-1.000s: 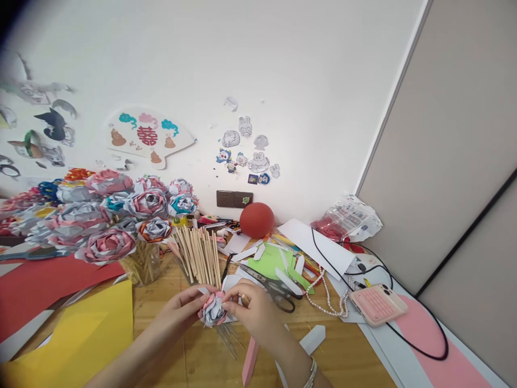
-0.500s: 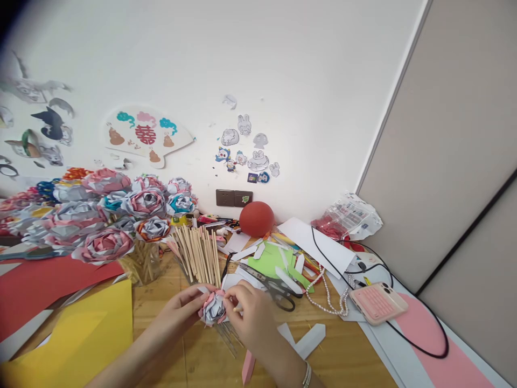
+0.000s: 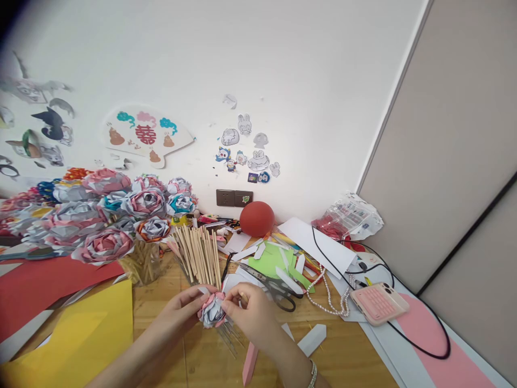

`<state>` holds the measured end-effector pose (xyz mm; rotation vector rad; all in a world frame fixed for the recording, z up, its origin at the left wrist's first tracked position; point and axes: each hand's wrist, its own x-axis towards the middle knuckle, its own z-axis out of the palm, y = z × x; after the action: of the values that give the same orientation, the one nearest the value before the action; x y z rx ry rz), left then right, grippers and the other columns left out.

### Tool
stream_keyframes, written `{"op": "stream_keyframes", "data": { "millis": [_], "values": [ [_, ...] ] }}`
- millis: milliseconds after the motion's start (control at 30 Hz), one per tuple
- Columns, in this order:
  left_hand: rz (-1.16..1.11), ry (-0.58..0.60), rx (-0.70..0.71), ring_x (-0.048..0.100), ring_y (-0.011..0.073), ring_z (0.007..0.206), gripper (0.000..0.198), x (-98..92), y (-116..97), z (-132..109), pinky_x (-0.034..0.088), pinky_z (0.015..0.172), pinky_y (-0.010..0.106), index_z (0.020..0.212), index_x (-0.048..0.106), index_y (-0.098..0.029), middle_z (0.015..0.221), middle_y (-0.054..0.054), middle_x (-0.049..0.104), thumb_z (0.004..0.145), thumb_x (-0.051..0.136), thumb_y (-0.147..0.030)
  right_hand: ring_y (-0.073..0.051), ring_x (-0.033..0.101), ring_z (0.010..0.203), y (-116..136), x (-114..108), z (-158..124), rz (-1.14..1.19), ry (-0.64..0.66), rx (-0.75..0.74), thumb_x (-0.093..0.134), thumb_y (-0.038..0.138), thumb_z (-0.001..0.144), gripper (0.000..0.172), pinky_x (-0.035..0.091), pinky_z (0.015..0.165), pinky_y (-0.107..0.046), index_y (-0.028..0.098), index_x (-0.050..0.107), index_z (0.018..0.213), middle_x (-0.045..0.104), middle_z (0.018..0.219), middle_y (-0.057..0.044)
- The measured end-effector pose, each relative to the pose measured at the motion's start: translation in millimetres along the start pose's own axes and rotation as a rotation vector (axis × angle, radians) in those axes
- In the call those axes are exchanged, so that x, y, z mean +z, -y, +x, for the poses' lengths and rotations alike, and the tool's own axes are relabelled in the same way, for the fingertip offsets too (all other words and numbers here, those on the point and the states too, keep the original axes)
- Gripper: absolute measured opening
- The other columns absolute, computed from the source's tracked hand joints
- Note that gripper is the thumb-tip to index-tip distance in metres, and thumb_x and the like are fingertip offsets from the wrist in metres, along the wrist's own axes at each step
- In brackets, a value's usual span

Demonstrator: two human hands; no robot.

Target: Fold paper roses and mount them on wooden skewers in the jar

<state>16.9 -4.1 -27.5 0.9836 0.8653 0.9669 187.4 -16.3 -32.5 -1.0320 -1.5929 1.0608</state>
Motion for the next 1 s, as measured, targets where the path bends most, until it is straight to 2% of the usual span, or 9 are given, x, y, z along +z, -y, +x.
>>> {"op": "stream_keyframes", "data": {
  "millis": [133,233,300,433,500,600,800,1000],
  "values": [
    [0.030,-0.009,0.012,0.053,0.0124,0.058,0.035,0.6,-0.5,-0.8,0.040,0.056,0.023,0.079,0.068,-0.015,0.067,0.002,0.065,0.056,0.075,-0.040,-0.013,0.055,0.064,-3.8,-2.3,0.6,0.032,0.073,0.023,0.056,0.029,0.077,0.015,0.044,0.060,-0.023,0.015,0.059,0.073,0.059,0.069,0.000],
    [0.013,-0.030,0.000,0.053,0.0119,0.055,0.034,1.9,-0.9,-1.4,0.041,0.056,0.024,0.078,0.067,-0.015,0.065,0.001,0.064,0.056,0.076,-0.040,-0.013,0.054,0.061,-3.3,-2.5,0.1,-0.230,-0.046,-0.064,0.057,0.028,0.078,0.013,0.041,0.056,-0.022,0.017,0.061,0.072,0.060,0.067,0.000],
    [-0.022,-0.023,-0.002,0.053,0.0123,0.054,0.035,2.5,-1.0,-1.3,0.042,0.056,0.025,0.078,0.067,-0.016,0.064,0.000,0.063,0.055,0.076,-0.040,-0.012,0.052,0.059,-1.8,-1.5,-1.4,-0.479,-0.149,-0.222,0.055,0.027,0.080,0.012,0.039,0.054,-0.022,0.019,0.062,0.074,0.059,0.066,0.000],
    [-0.054,-0.019,0.006,0.050,0.0115,0.052,0.036,1.2,0.8,1.0,0.043,0.054,0.026,0.078,0.067,-0.014,0.061,0.000,0.061,0.053,0.077,-0.038,-0.013,0.049,0.055,-1.0,2.7,-6.0,-0.988,-0.279,-0.668,0.044,0.020,0.087,0.021,0.032,0.051,-0.024,0.019,0.059,0.072,0.054,0.062,-0.001],
    [-0.045,-0.030,0.010,0.049,0.0104,0.052,0.036,-0.1,2.4,2.5,0.042,0.054,0.024,0.078,0.067,-0.014,0.060,0.000,0.061,0.054,0.077,-0.038,-0.013,0.046,0.052,-3.0,4.6,-7.2,-1.168,-0.322,-0.783,0.043,0.016,0.087,0.024,0.028,0.050,-0.026,0.019,0.057,0.068,0.050,0.057,0.000],
    [-0.033,-0.040,0.004,0.050,0.0105,0.053,0.034,-1.2,4.0,3.6,0.042,0.056,0.024,0.078,0.067,-0.014,0.061,0.000,0.061,0.055,0.077,-0.037,-0.014,0.044,0.050,-6.8,5.8,-6.5,-1.266,-0.358,-0.788,0.043,0.015,0.087,0.025,0.025,0.048,-0.027,0.019,0.053,0.064,0.046,0.054,0.000],
    [-0.020,-0.061,-0.017,0.050,0.0113,0.055,0.030,0.9,3.5,2.5,0.044,0.056,0.024,0.076,0.068,-0.016,0.062,0.000,0.061,0.055,0.076,-0.036,-0.014,0.045,0.051,-9.4,4.8,-3.5,-1.241,-0.341,-0.773,0.039,0.017,0.090,0.025,0.026,0.049,-0.027,0.018,0.055,0.071,0.049,0.057,0.000],
    [-0.033,-0.040,0.002,0.049,0.0106,0.054,0.032,3.4,1.8,0.6,0.044,0.056,0.025,0.076,0.068,-0.015,0.062,0.000,0.060,0.054,0.077,-0.037,-0.014,0.045,0.050,-10.5,6.9,-3.0,-1.247,-0.321,-0.747,0.037,0.015,0.090,0.029,0.027,0.048,-0.028,0.018,0.055,0.068,0.050,0.057,-0.001]
  ]
}}
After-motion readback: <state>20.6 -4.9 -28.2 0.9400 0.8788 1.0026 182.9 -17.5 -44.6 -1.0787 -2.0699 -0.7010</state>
